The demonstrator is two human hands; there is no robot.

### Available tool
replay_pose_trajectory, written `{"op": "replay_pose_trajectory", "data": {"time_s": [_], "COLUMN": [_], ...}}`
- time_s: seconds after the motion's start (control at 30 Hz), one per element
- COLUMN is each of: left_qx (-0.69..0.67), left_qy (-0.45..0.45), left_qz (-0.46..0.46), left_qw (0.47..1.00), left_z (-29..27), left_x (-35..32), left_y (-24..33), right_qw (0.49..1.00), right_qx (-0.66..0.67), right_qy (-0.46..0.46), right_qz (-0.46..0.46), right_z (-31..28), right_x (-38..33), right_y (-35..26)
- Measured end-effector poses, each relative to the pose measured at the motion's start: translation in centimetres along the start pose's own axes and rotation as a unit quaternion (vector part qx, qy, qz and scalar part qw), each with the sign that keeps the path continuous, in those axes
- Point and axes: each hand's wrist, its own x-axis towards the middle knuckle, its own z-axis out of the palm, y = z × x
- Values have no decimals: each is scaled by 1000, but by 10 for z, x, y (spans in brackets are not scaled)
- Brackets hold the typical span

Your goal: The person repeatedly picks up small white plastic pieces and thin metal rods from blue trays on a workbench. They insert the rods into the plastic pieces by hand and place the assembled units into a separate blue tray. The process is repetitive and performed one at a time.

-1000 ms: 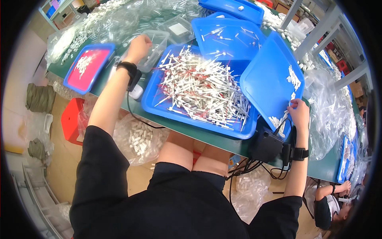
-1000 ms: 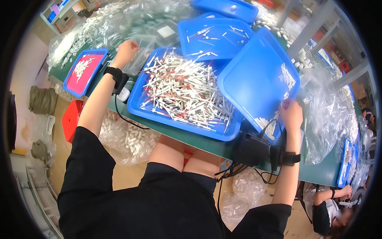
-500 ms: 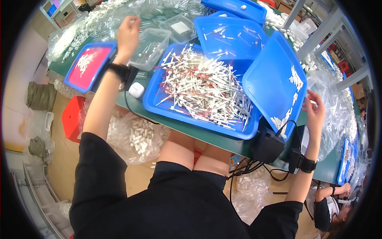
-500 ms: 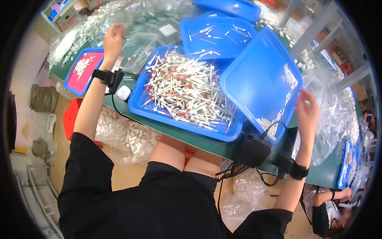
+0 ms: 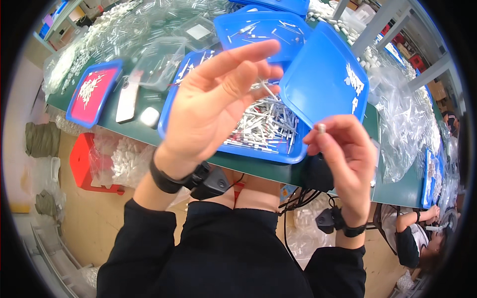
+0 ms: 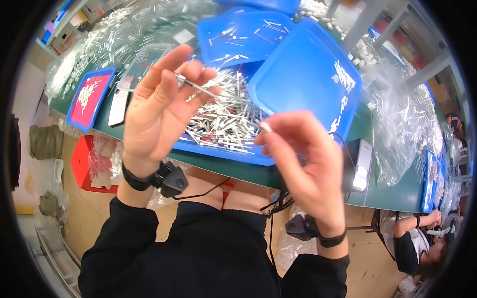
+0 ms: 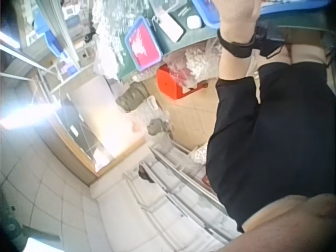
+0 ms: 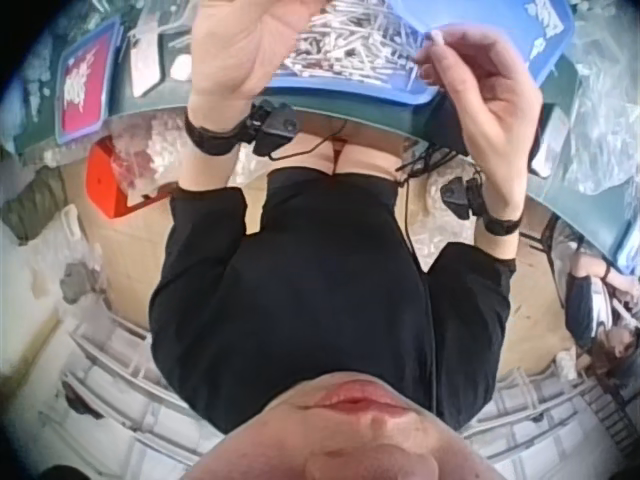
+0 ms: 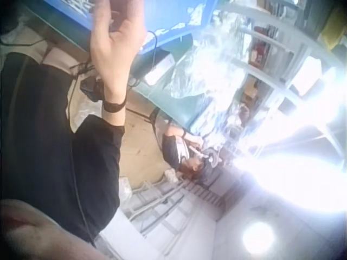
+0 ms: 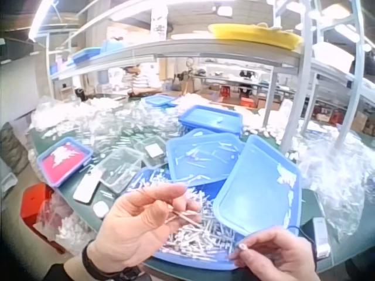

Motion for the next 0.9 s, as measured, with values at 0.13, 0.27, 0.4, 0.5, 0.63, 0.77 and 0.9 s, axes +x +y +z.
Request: {"op": "replay_pose_trajectory", "data": {"time_s": [0.13,0.27,0.4,0.5,0.63,0.77,0.9], "left_qx": [-36,-60,-63,-62,-69,-117,-113], "left_qy": [62,121,138,142,163,178,180], "left_qz": [16,6,26,25,31,44,37], "left_qw": [997,991,988,988,984,976,977], "left_z": [4,15,20,19,20,19,23], "left_x": [-17,-25,-27,-28,-29,-28,-31], "left_y": [-26,-37,-42,-44,-45,-45,-46], "right_qw": [999,1000,999,998,998,999,999], "right_qx": [35,23,33,53,52,36,31], "right_qy": [23,15,22,21,22,34,31], "right_qz": [11,2,18,17,10,11,9], "right_z": [12,13,14,14,14,15,16], "right_x": [-3,-7,-9,-11,-12,-13,-13], "right_y": [13,16,19,21,20,21,22]}}
